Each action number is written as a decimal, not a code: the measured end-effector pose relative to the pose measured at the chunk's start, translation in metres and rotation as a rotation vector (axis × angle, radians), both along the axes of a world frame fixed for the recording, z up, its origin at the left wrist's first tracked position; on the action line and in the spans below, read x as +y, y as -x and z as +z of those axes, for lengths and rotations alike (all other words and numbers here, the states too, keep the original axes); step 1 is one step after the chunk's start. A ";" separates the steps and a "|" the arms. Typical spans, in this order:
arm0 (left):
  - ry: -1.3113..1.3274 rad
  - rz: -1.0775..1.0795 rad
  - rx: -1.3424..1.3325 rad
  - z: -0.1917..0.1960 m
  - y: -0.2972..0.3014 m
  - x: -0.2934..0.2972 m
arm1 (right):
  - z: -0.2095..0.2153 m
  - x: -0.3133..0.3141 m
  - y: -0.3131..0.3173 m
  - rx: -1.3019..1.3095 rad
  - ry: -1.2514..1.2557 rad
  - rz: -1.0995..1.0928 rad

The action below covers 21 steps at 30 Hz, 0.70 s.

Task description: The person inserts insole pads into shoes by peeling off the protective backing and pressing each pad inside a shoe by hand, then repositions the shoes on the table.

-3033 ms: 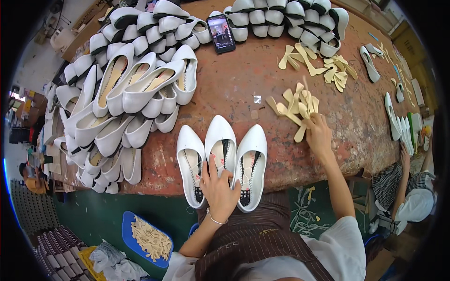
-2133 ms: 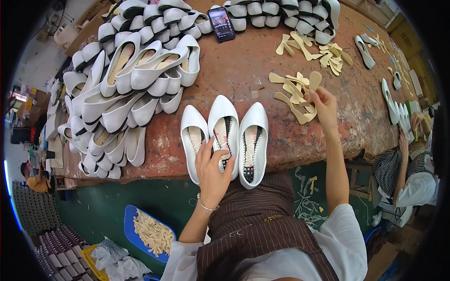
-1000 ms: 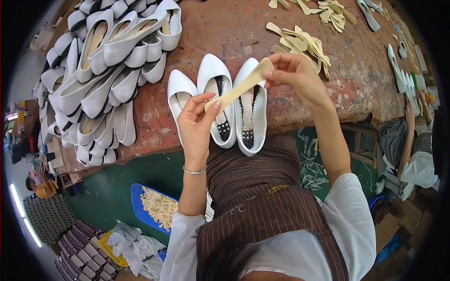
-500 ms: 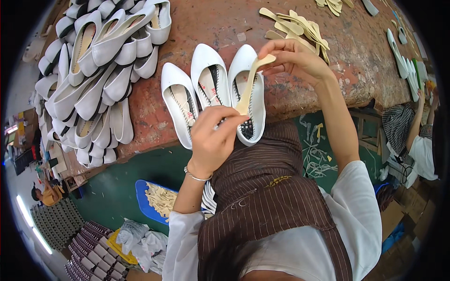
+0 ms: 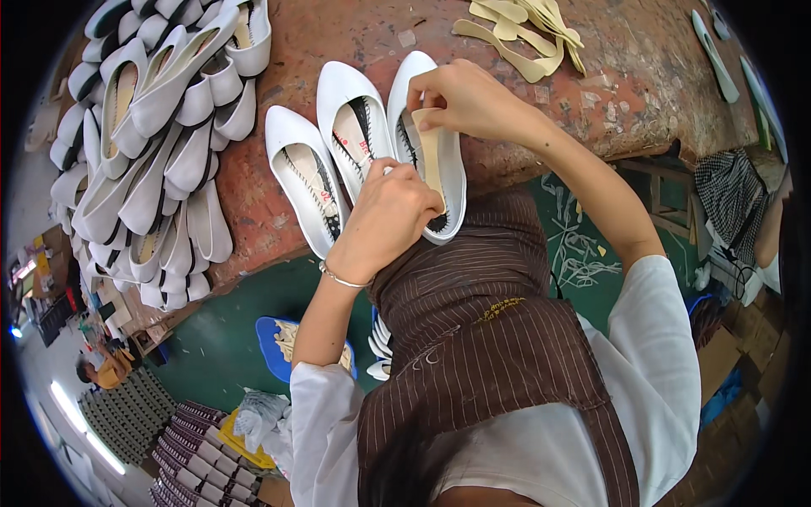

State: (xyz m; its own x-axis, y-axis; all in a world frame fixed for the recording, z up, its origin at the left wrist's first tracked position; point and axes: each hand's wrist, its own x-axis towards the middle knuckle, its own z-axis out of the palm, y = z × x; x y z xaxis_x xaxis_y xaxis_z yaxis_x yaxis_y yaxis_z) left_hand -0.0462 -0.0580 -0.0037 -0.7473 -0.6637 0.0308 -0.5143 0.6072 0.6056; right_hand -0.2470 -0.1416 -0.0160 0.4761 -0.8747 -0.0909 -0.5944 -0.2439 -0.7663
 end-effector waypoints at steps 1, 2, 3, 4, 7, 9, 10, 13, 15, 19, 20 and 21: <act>-0.013 -0.027 -0.063 0.003 0.002 -0.003 | -0.004 0.001 0.000 0.008 0.021 0.018; -0.027 -0.055 -0.126 0.004 0.004 -0.005 | -0.007 0.003 0.000 0.016 0.042 0.037; -0.033 -0.059 -0.129 0.003 0.006 -0.005 | -0.009 0.005 0.000 0.013 0.036 0.033; -0.061 -0.070 -0.178 0.002 0.008 -0.006 | -0.009 0.008 -0.001 0.024 0.083 0.028; -0.118 -0.077 -0.237 -0.002 0.015 -0.008 | -0.017 0.013 -0.004 0.053 0.140 0.007; -0.145 -0.071 -0.247 -0.004 0.018 -0.008 | -0.020 0.015 -0.006 0.072 0.151 -0.006; -0.127 -0.080 -0.256 -0.008 0.019 -0.009 | -0.021 0.016 -0.008 0.097 0.161 0.000; -0.112 -0.099 -0.274 -0.014 0.022 -0.008 | -0.031 0.018 -0.011 0.112 0.201 -0.002; -0.112 -0.108 -0.284 -0.017 0.025 -0.009 | -0.036 0.017 -0.012 0.101 0.234 -0.011; -0.110 -0.112 -0.310 -0.024 0.025 -0.006 | -0.039 0.018 -0.014 0.106 0.270 -0.014; -0.104 -0.103 -0.304 -0.024 0.024 -0.006 | -0.040 0.018 -0.014 0.119 0.283 -0.012; -0.102 -0.104 -0.303 -0.022 0.024 -0.006 | -0.040 0.018 -0.015 0.120 0.285 -0.013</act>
